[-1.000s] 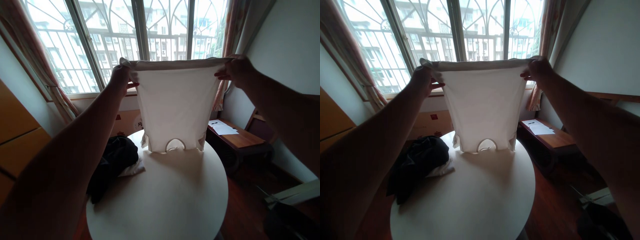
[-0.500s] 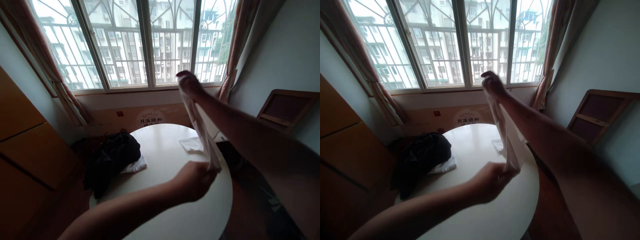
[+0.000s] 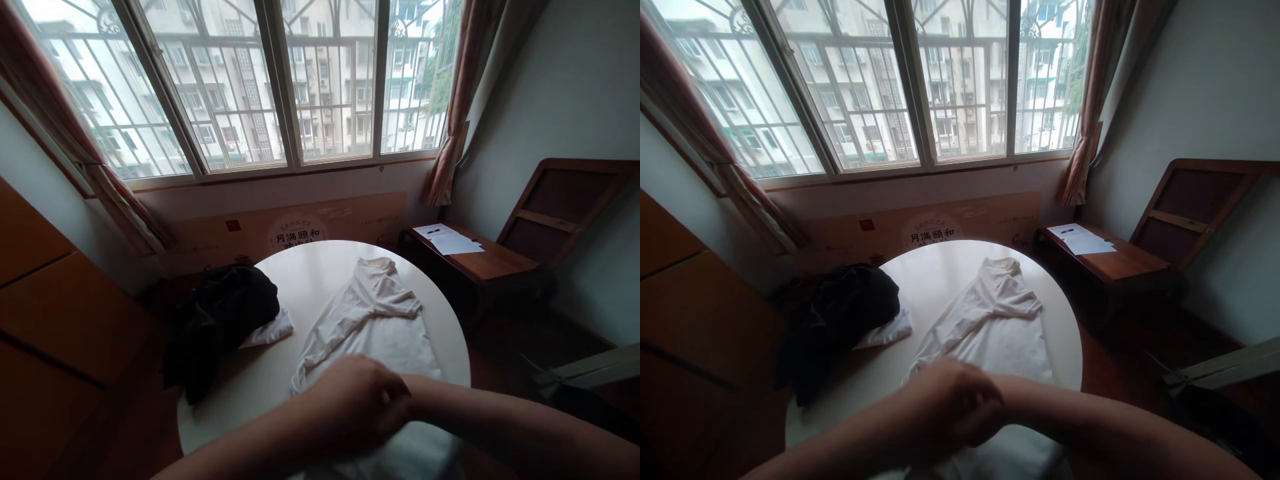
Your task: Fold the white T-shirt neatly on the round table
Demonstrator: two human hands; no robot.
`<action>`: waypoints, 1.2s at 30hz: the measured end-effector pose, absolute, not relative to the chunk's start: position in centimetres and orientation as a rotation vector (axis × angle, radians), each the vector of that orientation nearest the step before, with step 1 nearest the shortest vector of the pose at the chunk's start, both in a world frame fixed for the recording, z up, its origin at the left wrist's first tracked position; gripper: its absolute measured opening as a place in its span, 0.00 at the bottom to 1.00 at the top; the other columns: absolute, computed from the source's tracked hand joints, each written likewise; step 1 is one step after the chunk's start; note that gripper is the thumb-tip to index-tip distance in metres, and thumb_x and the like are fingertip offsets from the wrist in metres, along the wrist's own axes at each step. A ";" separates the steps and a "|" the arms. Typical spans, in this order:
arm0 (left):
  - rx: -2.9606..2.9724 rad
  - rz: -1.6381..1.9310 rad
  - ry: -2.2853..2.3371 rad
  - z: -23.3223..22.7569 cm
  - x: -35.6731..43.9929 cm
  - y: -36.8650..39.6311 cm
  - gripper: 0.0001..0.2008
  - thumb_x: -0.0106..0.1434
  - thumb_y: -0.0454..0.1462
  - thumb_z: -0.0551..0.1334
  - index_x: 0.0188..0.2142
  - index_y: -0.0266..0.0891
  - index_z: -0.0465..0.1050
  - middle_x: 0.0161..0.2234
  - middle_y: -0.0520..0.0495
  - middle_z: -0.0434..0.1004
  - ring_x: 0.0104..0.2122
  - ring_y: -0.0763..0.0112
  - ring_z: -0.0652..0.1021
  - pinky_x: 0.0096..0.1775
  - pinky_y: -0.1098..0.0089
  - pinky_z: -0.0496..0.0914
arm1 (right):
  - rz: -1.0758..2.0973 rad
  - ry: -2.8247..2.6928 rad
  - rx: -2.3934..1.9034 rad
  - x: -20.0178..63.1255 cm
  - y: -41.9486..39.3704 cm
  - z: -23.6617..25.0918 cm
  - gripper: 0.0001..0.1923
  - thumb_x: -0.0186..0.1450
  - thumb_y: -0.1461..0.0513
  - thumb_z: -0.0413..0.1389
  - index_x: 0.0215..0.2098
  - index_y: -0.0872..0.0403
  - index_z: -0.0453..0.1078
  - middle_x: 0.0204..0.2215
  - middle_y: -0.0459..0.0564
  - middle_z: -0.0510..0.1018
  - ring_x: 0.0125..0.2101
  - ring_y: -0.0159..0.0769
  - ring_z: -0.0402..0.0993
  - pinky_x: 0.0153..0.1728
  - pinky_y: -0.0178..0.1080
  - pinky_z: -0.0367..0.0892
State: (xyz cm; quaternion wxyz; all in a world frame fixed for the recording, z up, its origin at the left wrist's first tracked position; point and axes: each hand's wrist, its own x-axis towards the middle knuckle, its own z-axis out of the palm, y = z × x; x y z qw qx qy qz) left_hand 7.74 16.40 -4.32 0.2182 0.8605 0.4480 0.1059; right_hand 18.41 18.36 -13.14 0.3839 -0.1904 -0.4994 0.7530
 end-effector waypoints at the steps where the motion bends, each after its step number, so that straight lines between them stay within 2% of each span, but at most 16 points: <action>1: 2.419 0.301 1.168 -4.2 6.4 17.5 0.10 0.63 0.40 0.61 0.40 0.48 0.82 0.36 0.50 0.79 0.36 0.62 0.79 0.41 0.66 0.74 | 1.842 -1.309 -0.566 20.3 18.9 -13.2 0.21 0.49 0.64 0.57 0.40 0.44 0.80 0.39 0.44 0.81 0.49 0.51 0.77 0.52 0.49 0.73; 3: 2.561 0.393 1.268 -4.6 4.8 20.3 0.10 0.66 0.36 0.60 0.38 0.42 0.81 0.36 0.47 0.79 0.36 0.63 0.78 0.42 0.66 0.72 | 1.327 -1.808 -0.868 24.4 20.4 -13.3 0.24 0.51 0.66 0.55 0.45 0.47 0.78 0.45 0.46 0.80 0.51 0.45 0.75 0.60 0.46 0.65; 5: 2.639 0.348 1.316 -6.0 4.9 23.3 0.09 0.68 0.36 0.60 0.40 0.41 0.81 0.38 0.46 0.79 0.39 0.61 0.78 0.43 0.65 0.71 | 0.505 -2.072 -1.361 28.4 21.7 -13.7 0.18 0.59 0.64 0.51 0.44 0.49 0.76 0.45 0.47 0.79 0.46 0.40 0.75 0.53 0.45 0.67; 7: 2.710 0.268 1.329 -7.8 6.6 25.7 0.08 0.67 0.35 0.61 0.41 0.41 0.80 0.39 0.46 0.79 0.41 0.58 0.78 0.43 0.64 0.72 | 0.316 -1.999 -1.598 31.5 22.2 -14.5 0.14 0.63 0.64 0.47 0.40 0.54 0.73 0.39 0.52 0.78 0.39 0.43 0.75 0.43 0.47 0.67; 9: 2.747 0.222 1.327 -9.7 9.1 27.5 0.08 0.66 0.36 0.63 0.43 0.38 0.79 0.41 0.43 0.78 0.44 0.54 0.77 0.44 0.62 0.72 | 0.323 -2.005 -1.665 33.2 21.9 -15.8 0.12 0.63 0.64 0.47 0.37 0.55 0.72 0.36 0.52 0.77 0.36 0.43 0.74 0.39 0.45 0.66; 12: 2.751 0.256 1.298 -12.1 12.4 29.7 0.14 0.64 0.38 0.67 0.48 0.36 0.75 0.47 0.38 0.76 0.49 0.49 0.74 0.46 0.58 0.71 | 0.323 -2.187 -1.552 33.5 20.4 -18.0 0.11 0.66 0.61 0.50 0.40 0.52 0.75 0.40 0.52 0.77 0.43 0.44 0.73 0.45 0.46 0.66; 16: 2.599 0.351 1.339 -13.7 14.0 32.9 0.03 0.65 0.31 0.62 0.36 0.33 0.75 0.40 0.37 0.76 0.43 0.51 0.76 0.46 0.59 0.70 | 0.225 -2.259 -1.429 33.5 19.2 -20.3 0.15 0.69 0.57 0.51 0.50 0.50 0.75 0.51 0.55 0.75 0.52 0.48 0.70 0.55 0.53 0.63; 18: 2.436 0.507 1.437 -13.1 13.1 34.9 0.05 0.67 0.31 0.59 0.35 0.33 0.73 0.37 0.38 0.76 0.39 0.56 0.76 0.44 0.62 0.69 | 0.230 -2.228 -1.418 34.3 19.1 -20.8 0.15 0.69 0.57 0.53 0.49 0.50 0.76 0.51 0.55 0.76 0.52 0.48 0.70 0.55 0.53 0.63; 22: 1.964 0.945 1.692 -9.0 7.0 38.9 0.08 0.73 0.31 0.48 0.43 0.32 0.65 0.41 0.37 0.74 0.38 0.66 0.75 0.39 0.70 0.69 | 0.302 -2.242 -1.370 36.2 18.7 -20.4 0.11 0.69 0.57 0.55 0.44 0.49 0.78 0.45 0.53 0.77 0.48 0.45 0.72 0.54 0.51 0.64; 24: 1.752 1.075 1.814 -6.8 3.0 40.3 0.10 0.73 0.29 0.43 0.46 0.30 0.59 0.44 0.33 0.71 0.38 0.65 0.74 0.37 0.69 0.70 | 0.404 -2.253 -1.334 36.9 18.7 -19.8 0.10 0.68 0.56 0.56 0.40 0.48 0.79 0.43 0.51 0.77 0.47 0.42 0.72 0.53 0.48 0.64; 27: 1.670 1.250 1.914 -5.1 -1.1 40.8 0.14 0.73 0.30 0.45 0.56 0.25 0.52 0.55 0.24 0.63 0.50 0.54 0.72 0.48 0.56 0.72 | 0.586 -2.204 -1.333 37.6 19.9 -18.9 0.12 0.68 0.54 0.55 0.35 0.49 0.78 0.40 0.50 0.78 0.44 0.39 0.73 0.50 0.42 0.66; 28: 1.706 1.318 1.931 -5.3 -1.4 40.5 0.17 0.73 0.31 0.47 0.59 0.25 0.50 0.60 0.22 0.57 0.57 0.50 0.67 0.56 0.51 0.67 | 0.606 -2.152 -1.371 37.8 20.9 -18.7 0.13 0.69 0.53 0.55 0.36 0.50 0.78 0.39 0.50 0.79 0.43 0.38 0.74 0.50 0.41 0.67; 30: 1.865 1.402 1.900 -6.9 -0.6 39.2 0.21 0.72 0.30 0.52 0.62 0.27 0.53 0.66 0.28 0.50 0.66 0.52 0.55 0.67 0.53 0.51 | 0.570 -2.015 -1.490 38.2 23.7 -18.4 0.16 0.69 0.53 0.53 0.46 0.51 0.78 0.42 0.50 0.79 0.44 0.38 0.75 0.50 0.40 0.68; 31: 1.966 1.381 1.858 -8.2 0.4 38.2 0.22 0.70 0.28 0.55 0.62 0.29 0.57 0.67 0.32 0.53 0.68 0.56 0.53 0.69 0.59 0.47 | 0.528 -1.946 -1.559 38.3 25.6 -18.2 0.19 0.69 0.53 0.53 0.51 0.52 0.75 0.45 0.51 0.79 0.46 0.38 0.75 0.52 0.40 0.67; 33: 2.273 1.028 1.597 -11.4 2.8 35.8 0.21 0.68 0.28 0.59 0.60 0.29 0.65 0.62 0.33 0.63 0.64 0.58 0.63 0.67 0.62 0.54 | 0.460 -1.858 -1.673 38.3 29.8 -18.0 0.22 0.70 0.57 0.51 0.59 0.56 0.71 0.50 0.55 0.77 0.50 0.40 0.73 0.55 0.41 0.66; 36: 2.531 0.434 1.282 -15.8 5.8 31.4 0.26 0.65 0.35 0.66 0.62 0.33 0.68 0.67 0.32 0.56 0.65 0.51 0.61 0.66 0.57 0.57 | 0.384 -1.803 -1.810 37.8 36.3 -17.6 0.25 0.69 0.65 0.49 0.63 0.62 0.66 0.59 0.61 0.71 0.59 0.43 0.67 0.64 0.43 0.58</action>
